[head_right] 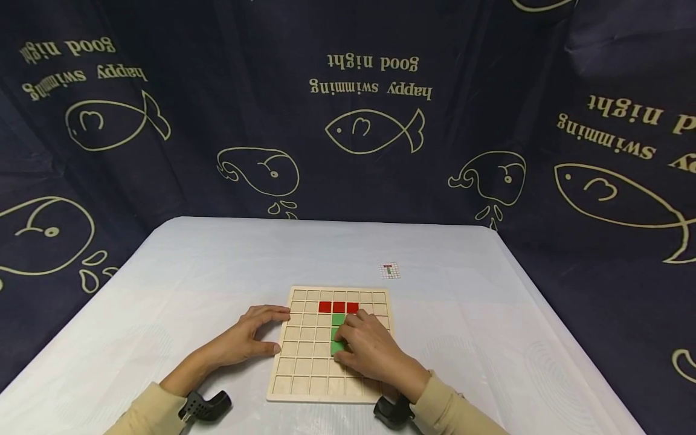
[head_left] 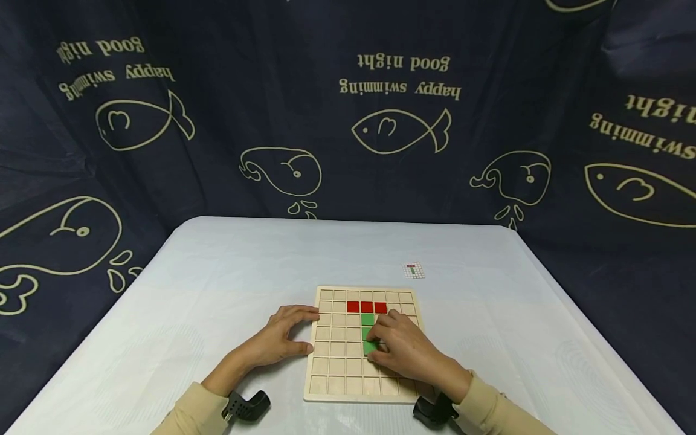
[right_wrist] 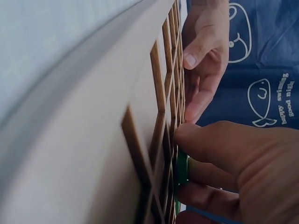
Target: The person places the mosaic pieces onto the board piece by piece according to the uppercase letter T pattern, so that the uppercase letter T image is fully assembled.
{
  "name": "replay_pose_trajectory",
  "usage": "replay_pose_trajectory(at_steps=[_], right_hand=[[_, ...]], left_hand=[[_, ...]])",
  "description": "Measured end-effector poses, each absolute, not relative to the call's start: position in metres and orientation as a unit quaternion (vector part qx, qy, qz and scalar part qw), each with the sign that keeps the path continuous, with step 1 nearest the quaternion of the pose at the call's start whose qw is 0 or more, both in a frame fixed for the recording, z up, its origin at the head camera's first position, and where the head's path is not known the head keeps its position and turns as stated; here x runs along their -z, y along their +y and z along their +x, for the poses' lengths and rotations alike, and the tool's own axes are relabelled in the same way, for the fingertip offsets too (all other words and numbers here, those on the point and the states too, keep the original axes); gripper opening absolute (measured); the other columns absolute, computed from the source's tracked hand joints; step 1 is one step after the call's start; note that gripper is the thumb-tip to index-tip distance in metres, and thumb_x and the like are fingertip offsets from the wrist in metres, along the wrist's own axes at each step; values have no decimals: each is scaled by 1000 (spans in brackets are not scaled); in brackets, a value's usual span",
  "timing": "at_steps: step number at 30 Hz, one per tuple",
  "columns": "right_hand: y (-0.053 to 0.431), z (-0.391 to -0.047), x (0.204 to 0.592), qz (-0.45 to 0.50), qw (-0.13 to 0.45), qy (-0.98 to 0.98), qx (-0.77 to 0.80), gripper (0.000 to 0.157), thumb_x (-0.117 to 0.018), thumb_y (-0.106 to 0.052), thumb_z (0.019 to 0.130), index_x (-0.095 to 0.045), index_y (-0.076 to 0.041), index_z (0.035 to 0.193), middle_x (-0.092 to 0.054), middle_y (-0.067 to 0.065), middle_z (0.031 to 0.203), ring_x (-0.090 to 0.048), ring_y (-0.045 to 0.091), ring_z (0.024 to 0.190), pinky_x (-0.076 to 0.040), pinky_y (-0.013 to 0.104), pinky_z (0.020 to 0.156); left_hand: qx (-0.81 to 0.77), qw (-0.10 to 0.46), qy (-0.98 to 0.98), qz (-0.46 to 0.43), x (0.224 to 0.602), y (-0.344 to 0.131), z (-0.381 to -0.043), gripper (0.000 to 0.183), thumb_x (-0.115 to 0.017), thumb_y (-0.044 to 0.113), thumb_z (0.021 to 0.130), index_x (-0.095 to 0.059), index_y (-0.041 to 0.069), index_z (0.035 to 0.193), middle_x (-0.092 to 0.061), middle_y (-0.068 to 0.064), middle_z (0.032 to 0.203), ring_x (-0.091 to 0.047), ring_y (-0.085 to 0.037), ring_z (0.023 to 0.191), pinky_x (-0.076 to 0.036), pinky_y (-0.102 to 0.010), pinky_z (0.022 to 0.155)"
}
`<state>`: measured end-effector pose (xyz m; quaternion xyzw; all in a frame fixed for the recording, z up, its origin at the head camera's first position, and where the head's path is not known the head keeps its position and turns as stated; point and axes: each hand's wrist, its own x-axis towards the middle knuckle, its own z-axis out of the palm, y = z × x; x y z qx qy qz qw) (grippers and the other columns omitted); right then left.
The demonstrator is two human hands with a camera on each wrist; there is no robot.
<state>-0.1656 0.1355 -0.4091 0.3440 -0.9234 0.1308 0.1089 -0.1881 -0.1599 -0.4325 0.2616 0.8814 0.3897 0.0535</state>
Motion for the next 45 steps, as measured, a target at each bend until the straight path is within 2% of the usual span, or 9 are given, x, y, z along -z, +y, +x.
replay_pose_trajectory(at_steps=[32,41,45], right_hand=[[139,-166,414,353,134,-918,-122,27,-77,-39,74,-71,-22,94,-59,-10,89,-42,5,79,-40,24,73],[147,-166,408,334,127,-923,-144,25,-77,-37,75,-71,-20,93,-59,-10,87,-39,4,78,-38,25,72],[153,-168,405,320,131,-927,-147,26,-77,-35,76,-71,-19,95,-61,-9,88,-41,5,79,-40,26,73]], left_hand=[[-385,52,882,265,433,-157,-189,58,-75,31,78,-55,15,130,-43,1,144,-31,-27,133,-21,-57,105],[-387,51,884,258,433,-158,-188,58,-75,31,77,-55,16,130,-43,2,144,-31,-25,133,-22,-56,105],[-382,51,886,259,431,-158,-188,58,-75,31,78,-55,16,130,-43,2,144,-31,-25,132,-24,-56,105]])
